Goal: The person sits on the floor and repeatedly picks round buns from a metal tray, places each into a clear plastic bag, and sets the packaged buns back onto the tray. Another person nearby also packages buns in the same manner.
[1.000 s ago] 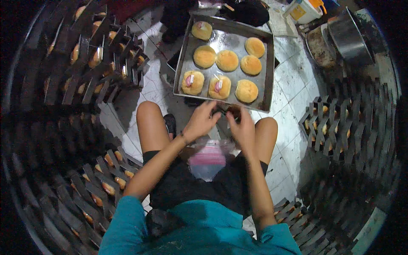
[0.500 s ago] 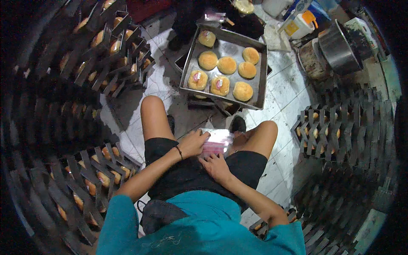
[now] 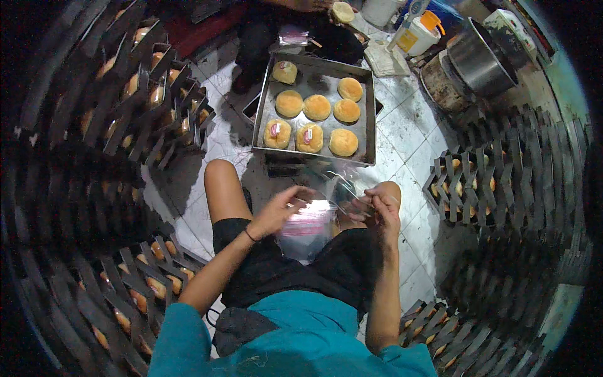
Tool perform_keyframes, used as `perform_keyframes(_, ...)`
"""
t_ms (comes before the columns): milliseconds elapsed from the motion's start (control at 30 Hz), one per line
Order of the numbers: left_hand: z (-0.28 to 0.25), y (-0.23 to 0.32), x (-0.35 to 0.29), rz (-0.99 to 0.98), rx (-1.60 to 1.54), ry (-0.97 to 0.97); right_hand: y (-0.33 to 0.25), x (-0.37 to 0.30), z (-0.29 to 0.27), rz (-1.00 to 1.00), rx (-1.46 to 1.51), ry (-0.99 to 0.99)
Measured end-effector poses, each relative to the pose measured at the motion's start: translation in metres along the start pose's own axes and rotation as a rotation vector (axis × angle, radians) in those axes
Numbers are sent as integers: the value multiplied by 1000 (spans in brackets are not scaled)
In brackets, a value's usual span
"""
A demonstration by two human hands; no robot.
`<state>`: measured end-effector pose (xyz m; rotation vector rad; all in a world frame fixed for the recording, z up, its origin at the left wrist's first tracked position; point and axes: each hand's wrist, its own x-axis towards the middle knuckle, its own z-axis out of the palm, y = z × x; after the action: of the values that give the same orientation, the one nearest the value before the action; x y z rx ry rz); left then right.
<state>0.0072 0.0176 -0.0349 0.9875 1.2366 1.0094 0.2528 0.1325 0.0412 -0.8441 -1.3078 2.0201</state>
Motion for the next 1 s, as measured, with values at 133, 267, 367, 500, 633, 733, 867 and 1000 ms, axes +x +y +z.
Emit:
perform_keyframes(133,27,43,18,350,-393,12,-1,22,39,14,513,-189)
perform_keyframes(267,24,64,25,132,-777,37,3,45,59,146,449,-185)
perform_keyframes(367,5,64,27,347,-650,122,12,64,64,149,355,-150)
perform_keyframes(500,-25,53,29,420,-612,24,26,80,71,172,170,-297)
perform_keyframes(633,-42,37,31,413,-755,-7,28,89,77,271,351,-236)
perform_keyframes(733,-40,26,34,193,-1061,5,32,99,80,299,275,-331)
perform_keyframes(867,-37,15,39,177,-873,226,50,111,91,155,498,-124)
perform_keyframes(1000,-54,4,44,338,-1156,206,62,108,93,257,677,-337)
